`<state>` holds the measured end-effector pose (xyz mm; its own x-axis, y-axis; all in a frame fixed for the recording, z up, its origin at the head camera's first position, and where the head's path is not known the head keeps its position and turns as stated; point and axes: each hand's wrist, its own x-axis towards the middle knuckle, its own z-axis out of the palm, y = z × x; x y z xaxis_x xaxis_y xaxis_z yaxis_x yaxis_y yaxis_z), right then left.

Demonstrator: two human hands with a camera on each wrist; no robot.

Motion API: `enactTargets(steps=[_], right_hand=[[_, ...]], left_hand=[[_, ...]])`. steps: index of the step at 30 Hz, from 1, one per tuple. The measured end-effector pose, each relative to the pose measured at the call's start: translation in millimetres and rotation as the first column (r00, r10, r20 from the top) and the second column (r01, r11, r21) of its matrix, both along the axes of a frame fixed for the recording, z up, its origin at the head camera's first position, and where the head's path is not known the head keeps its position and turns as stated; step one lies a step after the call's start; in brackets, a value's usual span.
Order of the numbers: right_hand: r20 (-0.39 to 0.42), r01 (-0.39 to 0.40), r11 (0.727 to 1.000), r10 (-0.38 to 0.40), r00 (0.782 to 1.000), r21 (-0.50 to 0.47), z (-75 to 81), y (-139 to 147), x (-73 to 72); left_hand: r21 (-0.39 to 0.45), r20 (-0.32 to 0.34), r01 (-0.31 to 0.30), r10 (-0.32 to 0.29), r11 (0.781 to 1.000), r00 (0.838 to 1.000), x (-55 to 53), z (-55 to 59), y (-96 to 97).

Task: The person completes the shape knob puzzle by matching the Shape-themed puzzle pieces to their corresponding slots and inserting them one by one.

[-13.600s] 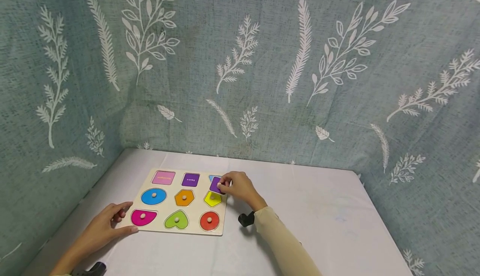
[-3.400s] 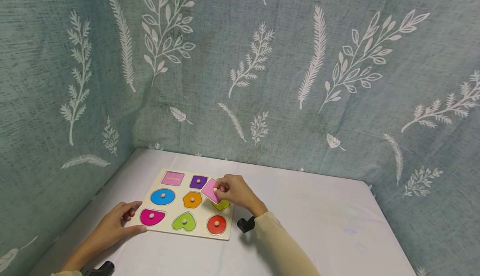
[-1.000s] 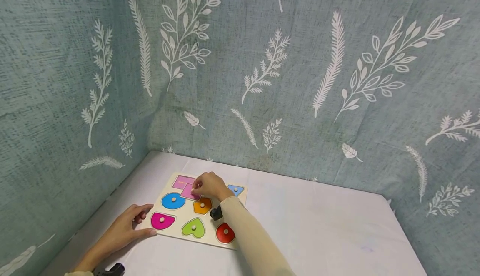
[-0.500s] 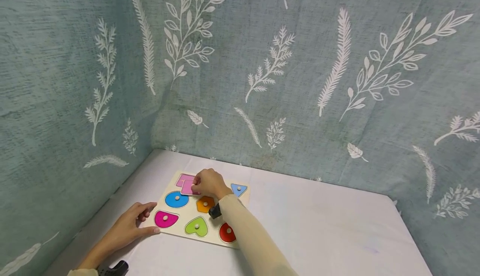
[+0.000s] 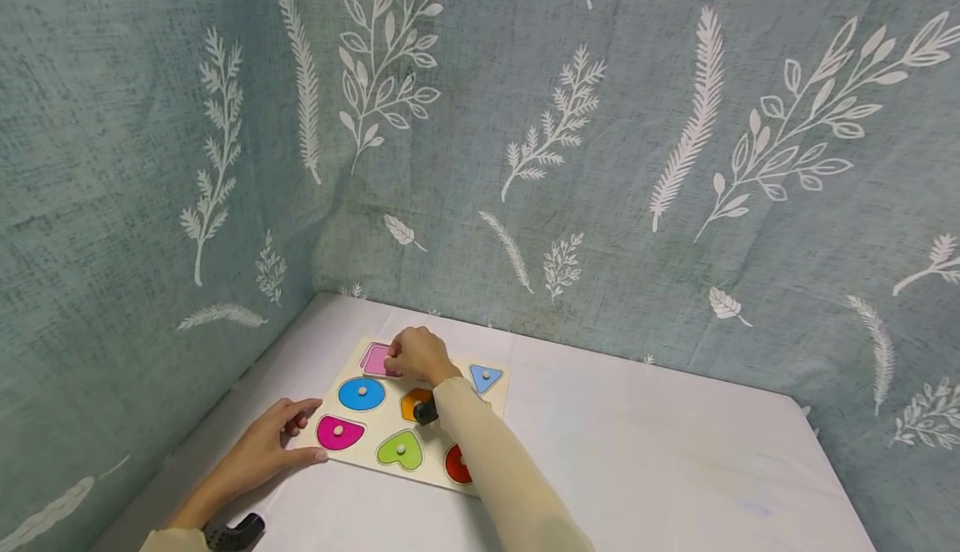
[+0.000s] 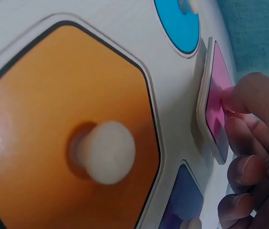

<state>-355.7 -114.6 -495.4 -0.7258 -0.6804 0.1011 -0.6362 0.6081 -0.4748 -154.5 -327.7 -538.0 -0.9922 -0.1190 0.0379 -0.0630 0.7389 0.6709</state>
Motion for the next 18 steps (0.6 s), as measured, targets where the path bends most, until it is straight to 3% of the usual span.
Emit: enactTargets(steps=[18], right_hand=[[0.01, 0.019, 0.998, -0.02, 1.0, 0.054, -0.5, -7.0, -4.1]], left_hand=[[0.013, 0.019, -0.012, 0.012, 1.0, 1.0, -0.4, 4.3, 1.3]])
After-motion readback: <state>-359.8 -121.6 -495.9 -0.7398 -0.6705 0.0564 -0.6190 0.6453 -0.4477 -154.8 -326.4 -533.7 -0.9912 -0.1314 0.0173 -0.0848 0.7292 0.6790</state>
